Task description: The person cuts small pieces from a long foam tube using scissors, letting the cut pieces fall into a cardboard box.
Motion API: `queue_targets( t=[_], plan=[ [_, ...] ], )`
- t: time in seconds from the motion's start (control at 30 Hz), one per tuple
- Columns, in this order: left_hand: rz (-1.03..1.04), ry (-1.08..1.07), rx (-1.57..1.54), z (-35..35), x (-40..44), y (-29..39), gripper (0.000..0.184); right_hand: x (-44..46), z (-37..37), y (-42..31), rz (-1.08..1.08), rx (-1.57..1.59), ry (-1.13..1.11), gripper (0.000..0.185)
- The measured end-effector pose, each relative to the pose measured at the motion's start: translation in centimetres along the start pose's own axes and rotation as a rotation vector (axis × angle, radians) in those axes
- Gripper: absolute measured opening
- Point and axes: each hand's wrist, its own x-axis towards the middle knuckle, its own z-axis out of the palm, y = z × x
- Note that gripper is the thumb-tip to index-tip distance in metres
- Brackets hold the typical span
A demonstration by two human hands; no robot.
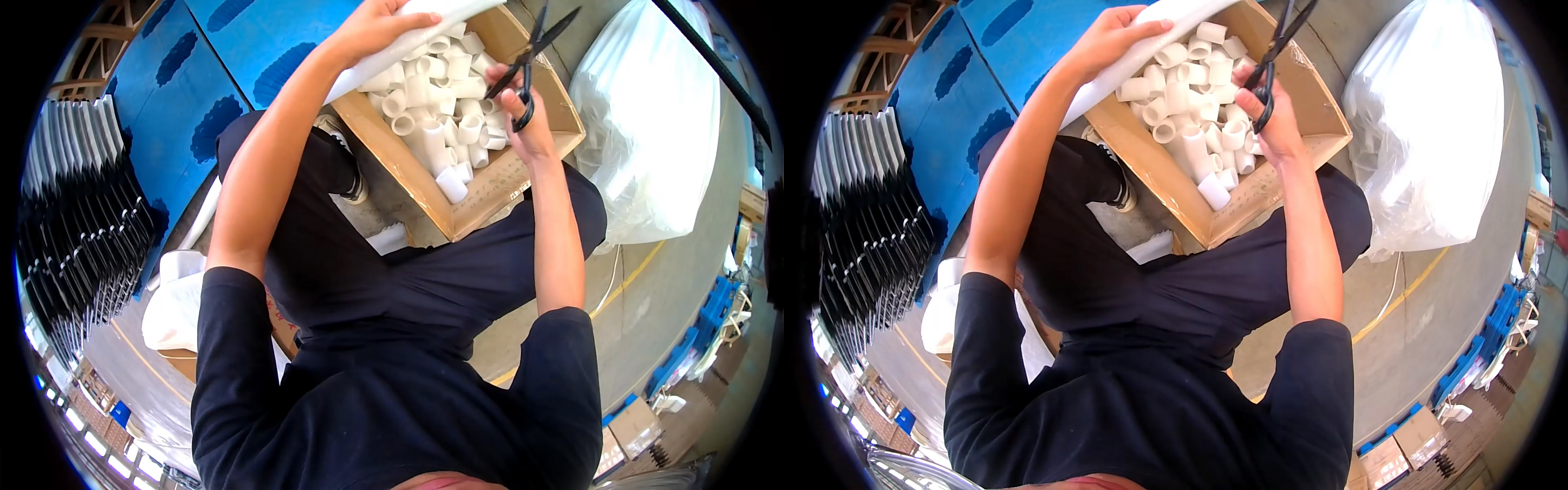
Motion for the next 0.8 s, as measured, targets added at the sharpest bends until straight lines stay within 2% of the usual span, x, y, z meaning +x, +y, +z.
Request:
queue_targets(
  t=[0.03, 0.07, 0.17, 0.33, 0.37, 0.43, 0.67, 0.73, 0.8],
  plan=[
    [0.079, 0.023, -0.057, 0.1, 0.3, 0.0, 0.031, -0.3, 0.1, 0.4, 0.060, -0.025, -0.087, 0.074],
    [0.080, 0.024, -0.058, -0.1, 0.3, 0.0, 0.031, -0.5, 0.5, 1.0, 0.087, -0.054, -0.113, 0.077],
    [0.041, 0.051, 0.001, -0.5, 0.3, 0.4, 0.028, -1.7, 1.3, 1.8, 0.191, -0.125, -0.190, 0.076],
    [0.072, 0.046, -0.006, 0.2, 0.3, -0.1, 0.030, -2.1, 1.8, 2.3, 0.330, -0.303, -0.262, 0.090],
    [0.072, 0.047, -0.005, 0.3, 0.2, 0.0, 0.030, -2.0, 1.8, 2.3, 0.330, -0.302, -0.262, 0.090],
    [-0.004, 0.014, 0.145, 0.7, -0.4, 0.2, 0.044, -1.8, 1.8, 2.4, 0.333, -0.363, -0.293, 0.092],
    [0.026, -0.007, 0.242, 0.9, -0.5, 0.3, 0.044, -1.6, 2.2, 2.3, 0.318, -0.486, -0.311, 0.096],
    [0.014, -0.007, 0.254, 1.0, -0.5, 0.1, 0.044, -1.5, 2.4, 1.8, 0.319, -0.564, -0.303, 0.106],
    [0.002, -0.007, 0.267, 1.0, -0.5, 0.0, 0.044, -1.5, 2.2, 2.2, 0.289, -0.561, -0.289, 0.106]
  ],
)
